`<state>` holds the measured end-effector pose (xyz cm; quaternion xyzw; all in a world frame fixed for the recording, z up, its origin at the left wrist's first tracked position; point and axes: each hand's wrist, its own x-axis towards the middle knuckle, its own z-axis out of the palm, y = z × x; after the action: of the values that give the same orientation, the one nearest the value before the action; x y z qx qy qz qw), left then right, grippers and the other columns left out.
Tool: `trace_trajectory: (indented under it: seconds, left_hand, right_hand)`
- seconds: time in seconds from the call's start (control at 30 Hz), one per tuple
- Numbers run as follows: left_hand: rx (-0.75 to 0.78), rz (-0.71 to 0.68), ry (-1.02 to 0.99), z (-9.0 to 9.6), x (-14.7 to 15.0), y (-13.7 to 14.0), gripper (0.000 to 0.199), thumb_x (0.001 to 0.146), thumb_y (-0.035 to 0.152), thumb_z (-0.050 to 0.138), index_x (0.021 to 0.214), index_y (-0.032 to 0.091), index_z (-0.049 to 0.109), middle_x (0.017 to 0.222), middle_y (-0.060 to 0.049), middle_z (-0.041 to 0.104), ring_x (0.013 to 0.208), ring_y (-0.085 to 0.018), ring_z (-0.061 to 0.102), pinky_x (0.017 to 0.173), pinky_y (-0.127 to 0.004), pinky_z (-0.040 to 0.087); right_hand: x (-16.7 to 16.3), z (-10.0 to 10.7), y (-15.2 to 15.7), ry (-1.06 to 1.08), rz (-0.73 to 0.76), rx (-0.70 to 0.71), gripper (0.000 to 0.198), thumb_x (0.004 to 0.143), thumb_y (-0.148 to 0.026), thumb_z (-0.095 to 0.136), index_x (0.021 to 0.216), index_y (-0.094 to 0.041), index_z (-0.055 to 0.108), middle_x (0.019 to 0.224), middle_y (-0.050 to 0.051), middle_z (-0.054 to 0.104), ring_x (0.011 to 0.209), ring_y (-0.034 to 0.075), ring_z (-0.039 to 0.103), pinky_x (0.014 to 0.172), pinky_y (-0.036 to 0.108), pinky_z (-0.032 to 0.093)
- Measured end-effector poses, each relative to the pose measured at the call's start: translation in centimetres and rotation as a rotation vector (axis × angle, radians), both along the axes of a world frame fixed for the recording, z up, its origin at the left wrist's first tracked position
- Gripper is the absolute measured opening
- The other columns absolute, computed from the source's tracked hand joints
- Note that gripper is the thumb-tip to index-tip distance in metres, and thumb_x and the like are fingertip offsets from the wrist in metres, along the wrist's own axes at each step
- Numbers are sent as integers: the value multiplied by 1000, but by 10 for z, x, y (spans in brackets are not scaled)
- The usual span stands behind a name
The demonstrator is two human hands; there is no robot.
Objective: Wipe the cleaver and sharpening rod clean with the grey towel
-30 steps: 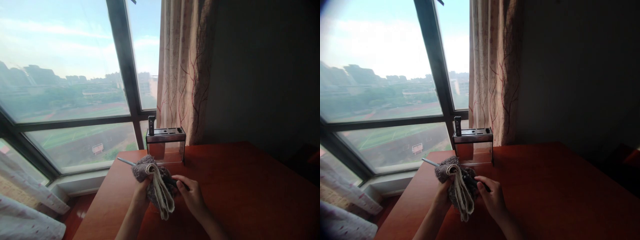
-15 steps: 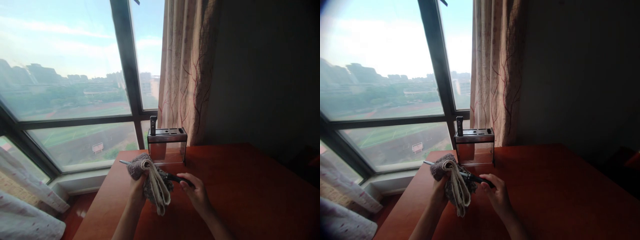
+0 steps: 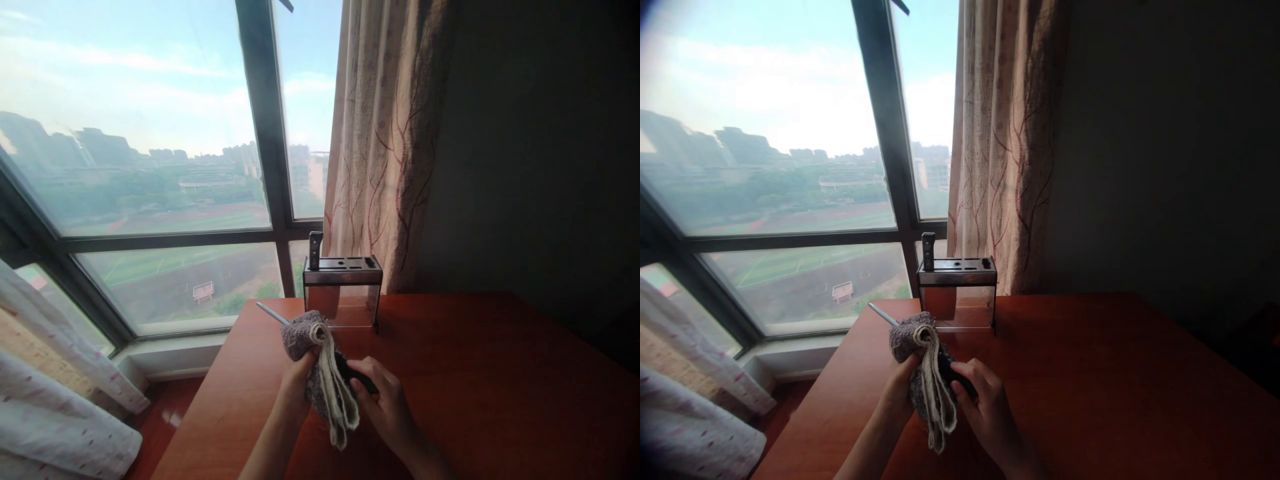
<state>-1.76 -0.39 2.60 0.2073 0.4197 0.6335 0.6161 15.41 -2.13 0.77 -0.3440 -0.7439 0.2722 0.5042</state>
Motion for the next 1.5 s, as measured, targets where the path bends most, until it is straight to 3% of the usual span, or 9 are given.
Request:
trace_trajectory:
  seconds: [0.17, 0.37, 0.47, 0.63, 0.8, 1.0, 1.23, 1.37, 1.5]
  left_hand:
    - [93, 49, -38, -2, -3, 3, 32, 58, 28, 80, 83, 13, 66, 69, -4, 71, 59, -19, 67, 58, -28, 55]
    - [83, 105, -55, 1, -16, 9, 32, 58, 26, 78, 85, 14, 65, 67, -4, 71, 58, -20, 68, 56, -29, 56]
    - [127, 183, -40, 6, -26, 11, 34, 58, 24, 78, 87, 14, 65, 72, -3, 72, 61, -20, 69, 58, -28, 57]
    - [217, 222, -24, 14, -38, 10, 35, 62, 25, 77, 93, 15, 64, 74, -2, 72, 65, -20, 70, 59, -28, 57]
    - [230, 229, -51, 13, -37, 10, 33, 64, 25, 77, 92, 16, 64, 76, -2, 73, 69, -21, 70, 63, -30, 58]
    - [182, 210, -84, 3, -28, 13, 36, 64, 27, 78, 95, 14, 64, 78, -4, 73, 67, -20, 70, 63, -30, 58]
    - [155, 183, -36, 5, -17, 10, 40, 58, 30, 81, 92, 14, 65, 74, -4, 72, 65, -22, 70, 58, -29, 56]
    - [164, 182, 17, 5, -12, 9, 46, 55, 29, 83, 95, 16, 64, 79, -4, 73, 69, -22, 70, 62, -31, 56]
    - [152, 197, 79, 2, -9, 9, 49, 49, 27, 85, 91, 15, 65, 82, -5, 72, 75, -24, 69, 70, -35, 56]
  right_hand:
    - [0, 8, 0, 95, 30, -194, 23, 92, -36, 51, 107, -26, 65, 99, 4, 70, 89, 19, 66, 75, 24, 50]
    - [0, 6, 2, 242, 82, -471, 40, 92, -50, 43, 104, -18, 66, 50, -3, 55, 38, 10, 47, 37, 19, 33]
    - [3, 8, 3, 325, 104, -586, 46, 92, -54, 41, 103, -16, 65, 48, -4, 52, 35, 8, 41, 33, 18, 27]
    - [12, 11, 7, 323, 61, -511, 41, 90, -51, 46, 101, -16, 66, 58, -1, 56, 43, 10, 47, 38, 19, 34]
    - [23, 7, 12, 195, -49, -230, 23, 86, -34, 60, 106, -23, 66, 89, 5, 68, 75, 18, 64, 66, 27, 51]
    - [29, 4, 17, 159, -98, 71, 20, 86, -20, 58, 103, -27, 65, 106, 6, 64, 102, 22, 60, 88, 33, 48]
    - [31, -4, 18, 204, -170, -190, 21, 85, -35, 62, 102, -24, 65, 84, 3, 68, 72, 18, 64, 67, 26, 50]
    - [27, -8, 19, 271, -115, -404, 34, 89, -49, 49, 90, -18, 64, 50, -2, 55, 40, 12, 46, 40, 21, 33]
    - [21, -10, 22, 272, -137, -471, 48, 90, -56, 41, 69, -17, 58, 40, -4, 46, 36, 10, 40, 40, 22, 26]
